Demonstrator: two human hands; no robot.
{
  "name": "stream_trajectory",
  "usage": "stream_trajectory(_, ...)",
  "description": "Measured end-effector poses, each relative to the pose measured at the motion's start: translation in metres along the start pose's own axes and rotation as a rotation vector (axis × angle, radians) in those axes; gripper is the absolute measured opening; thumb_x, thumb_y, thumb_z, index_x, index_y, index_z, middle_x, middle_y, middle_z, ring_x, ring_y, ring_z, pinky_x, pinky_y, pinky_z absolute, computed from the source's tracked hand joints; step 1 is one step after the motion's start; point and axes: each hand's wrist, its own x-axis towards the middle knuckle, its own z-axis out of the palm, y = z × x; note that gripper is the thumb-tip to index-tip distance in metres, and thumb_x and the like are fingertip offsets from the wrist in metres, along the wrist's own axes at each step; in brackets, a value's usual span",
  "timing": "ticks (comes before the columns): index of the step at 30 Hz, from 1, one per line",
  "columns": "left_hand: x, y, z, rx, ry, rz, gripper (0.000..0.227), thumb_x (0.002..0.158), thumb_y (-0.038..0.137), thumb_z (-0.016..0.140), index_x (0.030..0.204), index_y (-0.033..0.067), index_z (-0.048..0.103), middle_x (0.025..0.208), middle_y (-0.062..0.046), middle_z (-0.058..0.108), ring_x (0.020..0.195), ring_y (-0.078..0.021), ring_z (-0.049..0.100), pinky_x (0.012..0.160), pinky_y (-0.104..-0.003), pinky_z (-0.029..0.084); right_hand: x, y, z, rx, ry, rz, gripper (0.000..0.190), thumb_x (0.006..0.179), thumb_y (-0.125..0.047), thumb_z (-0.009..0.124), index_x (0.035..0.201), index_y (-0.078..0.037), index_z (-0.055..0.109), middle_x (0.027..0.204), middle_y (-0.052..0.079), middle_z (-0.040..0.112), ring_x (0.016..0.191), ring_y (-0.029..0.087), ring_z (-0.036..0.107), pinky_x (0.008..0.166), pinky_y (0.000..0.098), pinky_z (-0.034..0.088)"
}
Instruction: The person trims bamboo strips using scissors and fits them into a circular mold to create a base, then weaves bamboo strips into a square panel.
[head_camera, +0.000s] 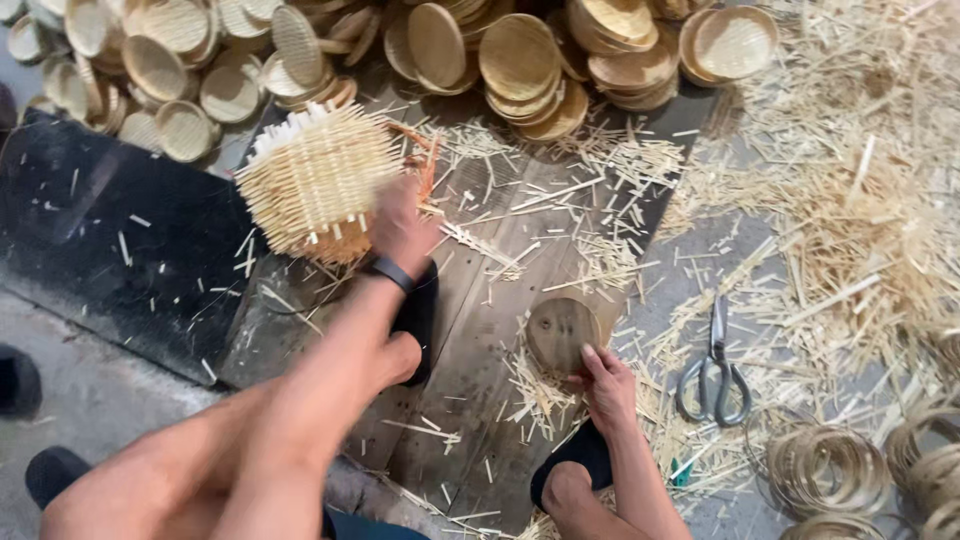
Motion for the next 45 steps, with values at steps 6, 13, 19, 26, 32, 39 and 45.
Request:
stream_trajectory(6,0.039,-0.061,-0.087,0.353,-0.309,0.081,0.088,0.045,0.033,0.090,0.125,0.0053,0.065,0.120,-0.025,0.066,0.112,-0.0455,0.060,0.092,-0.059,0.050,0.005,0.017,-0.020,0.046,0.031,0.049,0.024,0.094,-0.024,0.072,0.101,-0.001,0.067,0.081,0.008,0.066,0.071,0.019,0.067,0.060,0.0306,0.055)
stream_trajectory(13,0.024,-0.019,-0.093,0.149,0.124,0.273,0.024,0.093,0.002,0.064,0.116,0.0024,0.071,0.111,-0.017,0.074,0.101,-0.0350,0.069,0.085,-0.046,0.057,0.006,0.020,-0.025,-0.075,0.092,0.017,0.028,0.094,-0.030,0.071,0.104,-0.004,0.067,0.081,0.007,0.065,0.067,0.019,0.062,0.059,0.0309,0.051)
stream_trajectory(19,-0.067,0.097,-0.039,-0.052,-0.110,0.885,0.037,0.080,0.006,0.061,0.115,0.0008,0.069,0.118,-0.017,0.071,0.111,-0.0303,0.070,0.093,-0.043,0.057,-0.014,-0.021,-0.016,0.342,-0.075,-0.156,0.050,0.096,-0.044,0.055,0.117,0.000,0.068,0.088,0.004,0.071,0.079,0.016,0.070,0.073,0.0330,0.058)
stream_trajectory(26,-0.177,0.131,0.012,-0.388,-0.601,0.732,0.036,0.079,0.017,0.074,0.114,0.0082,0.070,0.128,-0.012,0.069,0.124,-0.0304,0.064,0.101,-0.045,0.050,-0.012,-0.032,-0.010,-0.359,0.076,-0.171,0.034,0.087,-0.014,0.075,0.115,0.006,0.072,0.101,0.007,0.074,0.084,0.013,0.065,0.075,0.0292,0.052)
stream_trajectory(32,-0.147,0.098,0.060,-0.300,-0.242,-0.187,0.079,0.056,0.017,0.095,0.121,-0.0093,0.060,0.114,-0.028,0.065,0.110,-0.0421,0.060,0.091,-0.052,0.050,0.001,-0.020,-0.015,-0.174,0.057,-0.158,0.030,0.087,-0.010,0.079,0.111,0.005,0.070,0.098,0.006,0.074,0.080,0.009,0.066,0.072,0.0233,0.054)
stream_trajectory(39,-0.138,0.041,0.111,-1.028,-0.858,-0.951,0.035,0.076,0.000,0.084,0.106,-0.0035,0.066,0.091,-0.013,0.077,0.074,-0.0169,0.074,0.064,-0.031,0.061,-0.002,-0.020,-0.011,-0.235,0.115,-0.227,0.029,0.086,-0.012,0.083,0.106,0.006,0.073,0.090,0.004,0.073,0.074,0.007,0.063,0.065,0.0208,0.050)
stream_trajectory(45,-0.133,0.039,0.101,-1.030,-0.856,-0.971,0.037,0.074,0.000,0.084,0.106,-0.0039,0.065,0.093,-0.014,0.077,0.076,-0.0184,0.075,0.067,-0.033,0.062,0.000,-0.019,-0.001,-0.219,0.162,-0.283,0.034,0.081,-0.011,0.085,0.107,0.006,0.071,0.089,0.005,0.075,0.073,0.006,0.067,0.064,0.0189,0.053)
